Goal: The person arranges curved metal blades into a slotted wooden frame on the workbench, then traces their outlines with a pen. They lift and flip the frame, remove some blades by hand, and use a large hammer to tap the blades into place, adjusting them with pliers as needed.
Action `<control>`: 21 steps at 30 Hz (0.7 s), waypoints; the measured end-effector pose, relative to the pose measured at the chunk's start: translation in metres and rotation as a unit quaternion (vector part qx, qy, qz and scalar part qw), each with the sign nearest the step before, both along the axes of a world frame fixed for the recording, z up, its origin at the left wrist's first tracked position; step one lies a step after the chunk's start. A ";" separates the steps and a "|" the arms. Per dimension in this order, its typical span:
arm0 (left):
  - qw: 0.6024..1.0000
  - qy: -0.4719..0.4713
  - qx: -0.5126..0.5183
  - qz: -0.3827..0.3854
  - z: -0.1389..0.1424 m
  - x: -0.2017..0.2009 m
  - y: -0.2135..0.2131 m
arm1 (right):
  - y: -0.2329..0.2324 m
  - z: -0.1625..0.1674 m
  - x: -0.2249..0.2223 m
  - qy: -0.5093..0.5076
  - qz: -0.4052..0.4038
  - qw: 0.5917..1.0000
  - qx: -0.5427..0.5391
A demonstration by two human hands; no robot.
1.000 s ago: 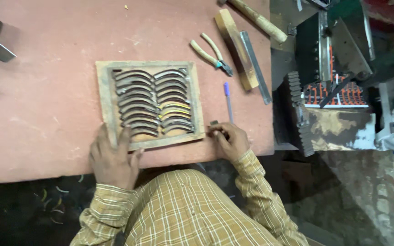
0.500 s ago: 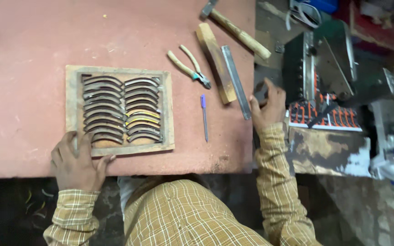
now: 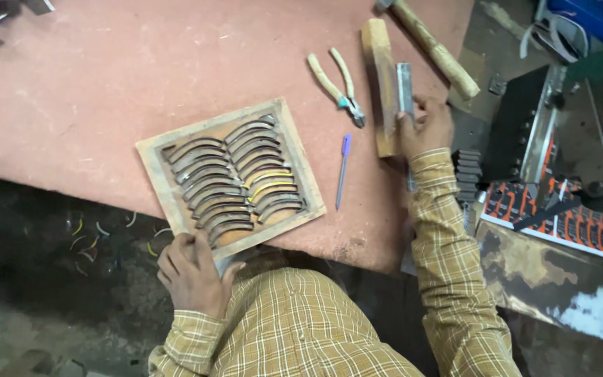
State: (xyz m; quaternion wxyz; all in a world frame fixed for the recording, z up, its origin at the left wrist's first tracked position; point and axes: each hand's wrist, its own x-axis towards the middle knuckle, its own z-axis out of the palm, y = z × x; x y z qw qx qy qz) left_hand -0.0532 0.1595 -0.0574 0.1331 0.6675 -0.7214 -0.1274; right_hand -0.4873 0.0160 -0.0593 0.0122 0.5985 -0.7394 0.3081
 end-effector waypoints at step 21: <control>0.939 -0.021 -0.274 -0.209 0.142 0.060 -0.206 | -0.100 0.083 -0.008 0.005 -0.011 0.982 0.190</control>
